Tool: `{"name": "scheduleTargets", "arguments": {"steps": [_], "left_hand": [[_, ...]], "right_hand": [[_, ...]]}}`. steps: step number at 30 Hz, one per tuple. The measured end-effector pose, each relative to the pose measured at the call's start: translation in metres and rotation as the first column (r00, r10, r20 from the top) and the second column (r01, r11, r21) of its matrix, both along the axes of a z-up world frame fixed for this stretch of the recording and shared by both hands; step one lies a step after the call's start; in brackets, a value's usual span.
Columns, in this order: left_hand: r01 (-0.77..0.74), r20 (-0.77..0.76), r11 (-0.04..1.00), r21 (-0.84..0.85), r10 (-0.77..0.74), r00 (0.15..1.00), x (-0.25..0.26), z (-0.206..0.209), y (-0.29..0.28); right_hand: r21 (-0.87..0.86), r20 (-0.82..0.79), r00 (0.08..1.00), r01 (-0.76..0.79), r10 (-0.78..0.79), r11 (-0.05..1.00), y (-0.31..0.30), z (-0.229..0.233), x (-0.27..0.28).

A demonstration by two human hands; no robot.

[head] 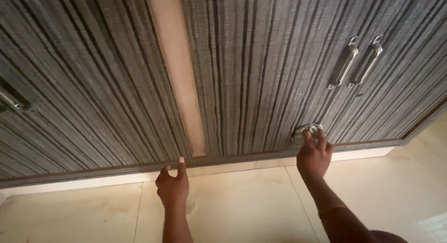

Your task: The person wipes the surface of a striped cabinet door with a cloth. They periodically pick up a bottle from the floor and pour liquid onto the cloth before resuming wiping.

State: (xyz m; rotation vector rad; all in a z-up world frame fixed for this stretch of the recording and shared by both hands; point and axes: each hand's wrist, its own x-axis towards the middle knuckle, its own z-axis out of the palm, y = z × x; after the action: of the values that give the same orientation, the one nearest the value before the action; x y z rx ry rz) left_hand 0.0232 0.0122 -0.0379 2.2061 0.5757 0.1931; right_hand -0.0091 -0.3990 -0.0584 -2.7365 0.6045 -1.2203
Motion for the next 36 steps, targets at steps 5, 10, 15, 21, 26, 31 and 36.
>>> {"name": "scheduleTargets", "arguments": {"steps": [5, 10, 15, 21, 26, 31, 36], "left_hand": [[-0.066, -0.065, 0.996, -0.054, 0.063, 0.996, -0.011, 0.021, -0.004], [-0.077, -0.056, 0.994, -0.08, 0.073, 0.996, -0.017, 0.029, -0.004], [-0.072, -0.02, 0.992, -0.1, 0.07, 0.997, -0.012, 0.021, -0.003], [-0.003, 0.095, 0.998, 0.057, -0.002, 0.995, 0.002, -0.003, 0.008], [-0.002, 0.077, 0.991, 0.135, -0.009, 0.997, 0.007, -0.013, 0.015], [0.012, 0.059, 0.998, 0.059, -0.016, 0.998, 0.005, -0.003, 0.013], [-0.042, 0.204, 0.995, 0.091, 0.023, 0.979, -0.007, 0.025, -0.002]], "right_hand": [[0.38, 0.218, 0.976, -0.067, -0.019, 0.922, 0.059, 0.001, 0.027], [0.433, 0.17, 0.984, -0.12, 0.05, 0.893, 0.152, 0.014, 0.045], [-0.337, 0.103, 0.886, -0.397, 0.452, 0.854, 0.187, 0.034, 0.041], [-0.507, -0.185, 0.843, -0.523, 0.506, 0.685, 0.16, 0.056, 0.034], [-0.462, -0.248, 0.9, -0.434, 0.357, 0.773, 0.098, 0.065, 0.025], [0.467, -0.524, 0.846, 0.184, 0.103, 0.865, 0.047, 0.103, 0.015], [0.325, -0.028, 0.998, 0.064, -0.058, 0.943, 0.001, 0.089, 0.008]]}}
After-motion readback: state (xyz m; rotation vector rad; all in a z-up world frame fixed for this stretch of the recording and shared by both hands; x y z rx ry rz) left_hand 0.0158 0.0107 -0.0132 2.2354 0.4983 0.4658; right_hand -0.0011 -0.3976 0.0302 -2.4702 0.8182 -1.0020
